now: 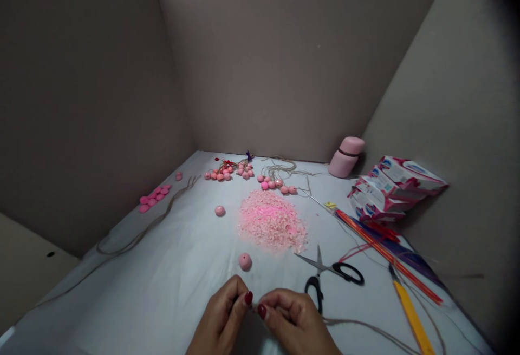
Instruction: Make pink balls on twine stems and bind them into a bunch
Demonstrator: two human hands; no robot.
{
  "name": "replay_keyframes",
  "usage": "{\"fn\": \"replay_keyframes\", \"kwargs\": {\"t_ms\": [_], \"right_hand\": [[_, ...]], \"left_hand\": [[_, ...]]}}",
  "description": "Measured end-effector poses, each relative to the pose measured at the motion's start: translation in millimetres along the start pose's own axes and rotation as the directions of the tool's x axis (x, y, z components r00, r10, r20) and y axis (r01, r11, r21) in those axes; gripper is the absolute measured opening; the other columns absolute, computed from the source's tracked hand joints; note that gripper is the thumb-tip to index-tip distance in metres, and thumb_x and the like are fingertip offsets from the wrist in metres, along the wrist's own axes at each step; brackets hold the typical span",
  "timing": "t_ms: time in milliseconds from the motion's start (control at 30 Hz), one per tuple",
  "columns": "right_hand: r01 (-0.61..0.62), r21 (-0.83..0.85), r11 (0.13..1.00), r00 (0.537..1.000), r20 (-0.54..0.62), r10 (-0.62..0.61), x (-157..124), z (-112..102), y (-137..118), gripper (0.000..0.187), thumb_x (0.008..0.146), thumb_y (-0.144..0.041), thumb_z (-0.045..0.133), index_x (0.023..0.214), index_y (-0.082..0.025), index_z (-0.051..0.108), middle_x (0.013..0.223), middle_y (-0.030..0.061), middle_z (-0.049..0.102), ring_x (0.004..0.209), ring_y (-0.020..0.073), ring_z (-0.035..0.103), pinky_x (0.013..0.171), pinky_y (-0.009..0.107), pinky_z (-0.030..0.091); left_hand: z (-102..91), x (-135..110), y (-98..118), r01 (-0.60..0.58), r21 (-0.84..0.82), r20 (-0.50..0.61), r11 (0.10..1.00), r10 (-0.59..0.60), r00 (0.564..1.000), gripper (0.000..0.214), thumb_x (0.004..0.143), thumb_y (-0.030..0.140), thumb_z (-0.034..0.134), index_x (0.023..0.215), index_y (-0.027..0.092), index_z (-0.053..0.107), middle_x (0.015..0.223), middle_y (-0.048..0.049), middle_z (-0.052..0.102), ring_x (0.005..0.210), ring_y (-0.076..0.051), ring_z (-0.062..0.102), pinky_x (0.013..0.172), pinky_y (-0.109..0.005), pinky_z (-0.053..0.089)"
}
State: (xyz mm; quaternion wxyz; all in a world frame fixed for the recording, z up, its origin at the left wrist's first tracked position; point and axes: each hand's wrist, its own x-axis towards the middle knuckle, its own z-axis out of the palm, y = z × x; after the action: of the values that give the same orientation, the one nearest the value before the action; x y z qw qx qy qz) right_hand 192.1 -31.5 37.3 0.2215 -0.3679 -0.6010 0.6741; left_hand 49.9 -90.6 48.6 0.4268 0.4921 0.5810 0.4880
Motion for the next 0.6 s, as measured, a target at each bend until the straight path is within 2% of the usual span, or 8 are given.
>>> {"fn": "replay_keyframes", "kwargs": {"t_ms": [300, 467, 600], "right_hand": [[-0.016, -0.024, 1.000, 0.997, -0.070, 0.014, 1.3, 0.8, 6.5, 0.044, 0.069, -0.060, 0.060, 0.070, -0.016, 0.065, 0.049, -0.0049, 0.035, 0.047, 0.0094, 0.027, 0.045, 0.022, 0.017], [0.034, -0.161, 0.986, 0.999, -0.020, -0.038, -0.8, -0.4, 6.5, 0.036, 0.078, -0.049, 0.055, 0.074, -0.015, 0.066, 0.050, -0.0046, 0.034, 0.048, 0.0096, 0.027, 0.046, 0.023, 0.020], [0.072, -0.224, 0.972, 0.997, -0.024, -0.079, -3.0, -0.5, 7.8, 0.032, 0.080, -0.043, 0.052, 0.076, -0.015, 0.068, 0.051, -0.0035, 0.038, 0.048, 0.0099, 0.028, 0.047, 0.024, 0.023]], "left_hand": [[-14.1, 0.3, 1.5, 0.132, -0.041, -0.167, 0.990, -0.137, 0.976, 0.040, 0.083, 0.055, 0.043, 0.061, 0.022, 0.042, 0.057, 0.0065, 0.033, 0.056, -0.013, 0.030, 0.053, -0.024, 0.026], [-4.8, -0.3, 1.2, 0.224, 0.000, -0.012, 0.975, -0.224, 0.975, 0.052, 0.080, 0.064, 0.035, 0.050, 0.022, 0.039, 0.050, 0.0056, 0.033, 0.051, -0.013, 0.029, 0.050, -0.027, 0.021], [2.5, 1.7, 3.8, 0.176, 0.001, 0.015, 0.984, -0.176, 0.984, 0.048, 0.079, 0.062, 0.041, 0.052, 0.023, 0.035, 0.053, 0.0063, 0.029, 0.052, -0.012, 0.027, 0.050, -0.027, 0.022]]}}
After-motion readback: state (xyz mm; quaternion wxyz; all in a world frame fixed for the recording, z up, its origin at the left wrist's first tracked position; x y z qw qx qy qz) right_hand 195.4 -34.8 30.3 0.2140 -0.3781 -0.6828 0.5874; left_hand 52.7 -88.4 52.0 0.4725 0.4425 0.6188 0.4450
